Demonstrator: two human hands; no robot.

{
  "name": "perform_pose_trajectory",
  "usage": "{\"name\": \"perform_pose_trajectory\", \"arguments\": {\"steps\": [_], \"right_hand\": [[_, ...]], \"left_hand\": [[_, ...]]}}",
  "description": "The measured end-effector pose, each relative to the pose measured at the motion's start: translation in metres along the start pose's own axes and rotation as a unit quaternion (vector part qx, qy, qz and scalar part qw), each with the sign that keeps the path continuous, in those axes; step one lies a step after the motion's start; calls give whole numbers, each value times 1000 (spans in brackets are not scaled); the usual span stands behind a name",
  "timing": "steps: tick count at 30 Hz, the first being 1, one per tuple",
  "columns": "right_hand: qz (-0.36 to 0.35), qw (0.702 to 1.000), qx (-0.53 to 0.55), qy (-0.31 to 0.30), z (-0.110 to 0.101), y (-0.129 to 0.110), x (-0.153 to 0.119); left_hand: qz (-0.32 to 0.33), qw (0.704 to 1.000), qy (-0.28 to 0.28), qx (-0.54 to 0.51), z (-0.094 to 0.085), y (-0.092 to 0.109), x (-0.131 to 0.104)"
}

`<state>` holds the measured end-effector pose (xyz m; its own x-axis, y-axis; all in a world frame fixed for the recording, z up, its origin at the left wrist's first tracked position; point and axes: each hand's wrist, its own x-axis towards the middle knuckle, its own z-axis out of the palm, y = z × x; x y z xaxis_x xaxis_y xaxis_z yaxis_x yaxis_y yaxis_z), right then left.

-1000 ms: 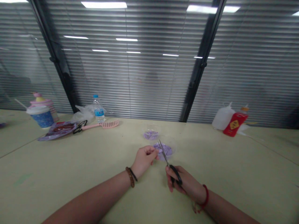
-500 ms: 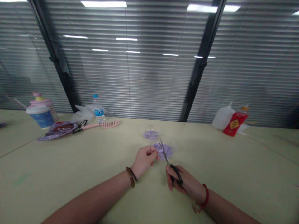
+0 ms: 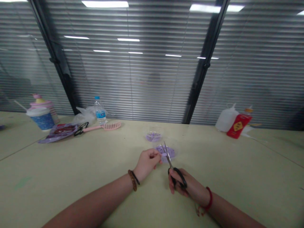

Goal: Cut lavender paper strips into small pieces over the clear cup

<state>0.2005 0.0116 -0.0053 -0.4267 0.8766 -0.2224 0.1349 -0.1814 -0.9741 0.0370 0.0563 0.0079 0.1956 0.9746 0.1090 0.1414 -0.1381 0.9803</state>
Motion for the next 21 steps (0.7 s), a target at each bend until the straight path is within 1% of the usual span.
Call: {"name": "perform_pose_trajectory", "arguments": {"steps": [10,16,18,21], "right_hand": [[6,1000,-3,17,0,0,1],[15,999,-8,44,-1,1,2],[12,999,-9,31,-1,0,2],[7,1000,-26,-10,-1,-2,0]], "left_hand": [[-6,1000,-1,2,0,0,0],[-5,1000,29,-6,-2,0,2],[-1,999,38,-11,-3,0,2],[-8,999,44,-24,-3,-1,2]]}}
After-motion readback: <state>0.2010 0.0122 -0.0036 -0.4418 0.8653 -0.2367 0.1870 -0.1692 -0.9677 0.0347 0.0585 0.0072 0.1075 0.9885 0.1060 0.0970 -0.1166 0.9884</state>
